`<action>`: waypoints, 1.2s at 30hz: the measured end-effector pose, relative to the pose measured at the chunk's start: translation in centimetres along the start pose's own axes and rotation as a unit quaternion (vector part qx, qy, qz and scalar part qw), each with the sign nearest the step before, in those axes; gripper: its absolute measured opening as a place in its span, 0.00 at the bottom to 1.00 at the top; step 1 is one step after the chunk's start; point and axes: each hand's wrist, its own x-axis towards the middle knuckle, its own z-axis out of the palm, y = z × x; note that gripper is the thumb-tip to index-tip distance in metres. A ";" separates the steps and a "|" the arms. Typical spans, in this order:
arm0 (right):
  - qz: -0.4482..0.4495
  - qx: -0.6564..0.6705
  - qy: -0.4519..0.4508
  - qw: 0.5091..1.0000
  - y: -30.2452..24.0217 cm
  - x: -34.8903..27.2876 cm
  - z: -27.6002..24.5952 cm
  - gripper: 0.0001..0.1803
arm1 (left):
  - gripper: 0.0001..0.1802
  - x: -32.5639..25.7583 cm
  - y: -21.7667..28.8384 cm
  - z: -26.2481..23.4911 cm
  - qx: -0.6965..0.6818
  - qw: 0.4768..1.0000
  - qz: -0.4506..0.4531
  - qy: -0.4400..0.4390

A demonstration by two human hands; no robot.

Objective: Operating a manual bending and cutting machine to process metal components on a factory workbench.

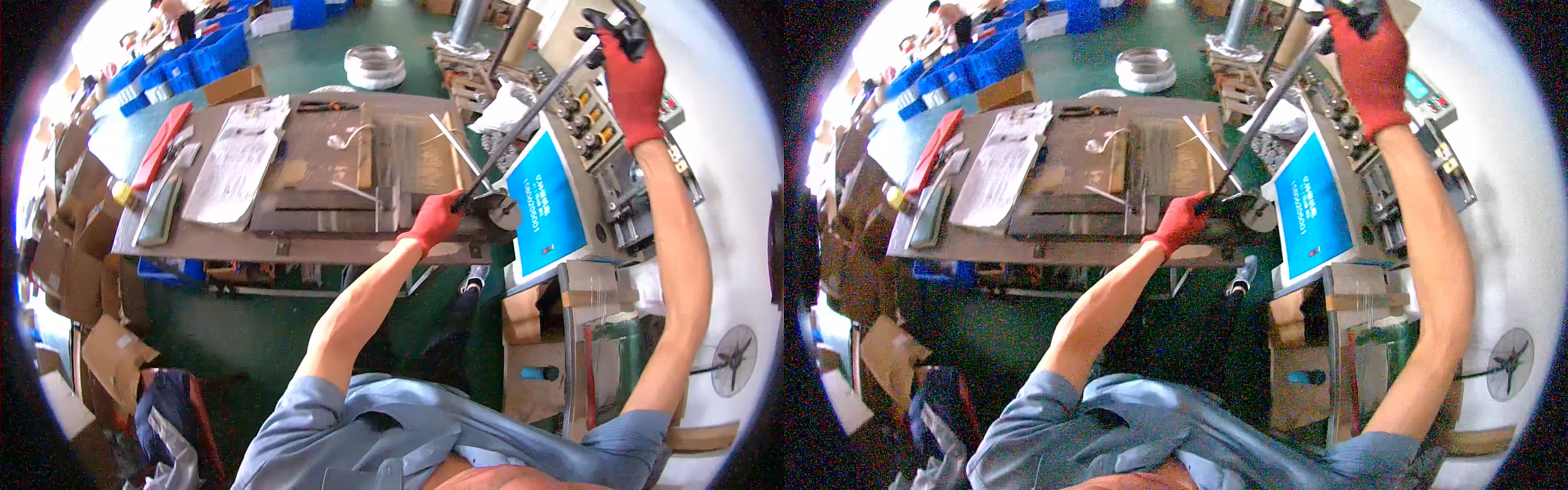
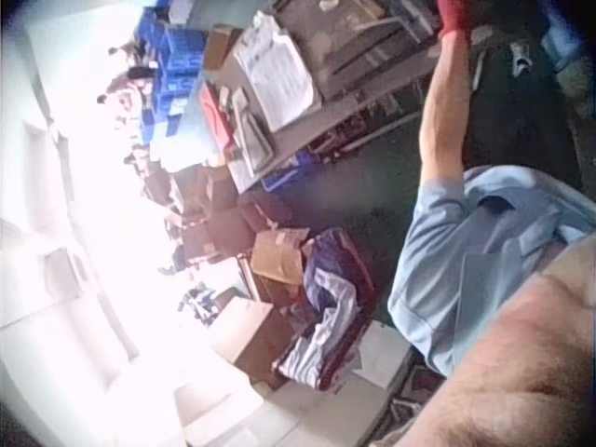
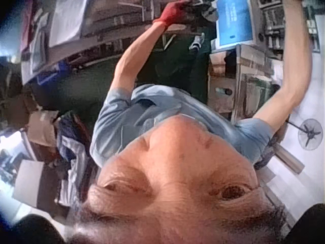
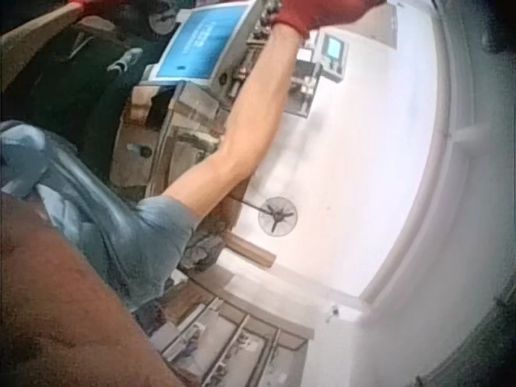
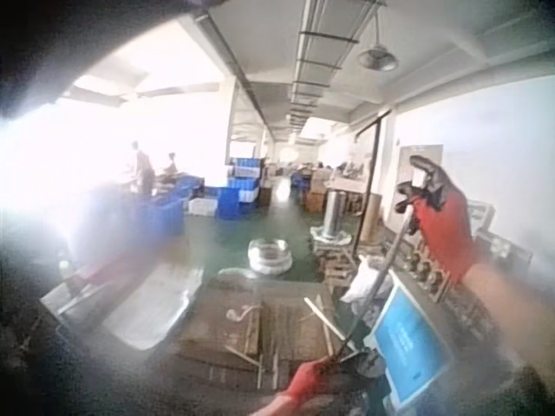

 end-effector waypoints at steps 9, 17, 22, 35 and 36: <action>0.104 0.112 0.026 0.988 -9.4 0.4 1.8 0.20 | 0.12 -0.3 -0.8 0.5 0.004 0.997 0.053 0.057; 0.087 0.119 -0.039 0.988 -10.0 0.2 2.2 0.22 | 0.13 -1.0 0.1 -0.2 0.020 0.996 0.053 0.075; 0.085 0.077 -0.043 0.992 -9.5 0.7 0.5 0.22 | 0.14 -0.8 1.3 1.0 0.005 0.997 0.030 0.065; 0.022 0.033 0.029 0.999 -8.5 0.8 -0.2 0.22 | 0.08 -0.2 2.5 -2.3 0.023 0.992 0.052 0.109; -0.038 -0.035 0.037 0.998 -8.3 1.1 -2.0 0.20 | 0.09 0.5 3.1 -2.4 -0.015 0.994 0.040 0.099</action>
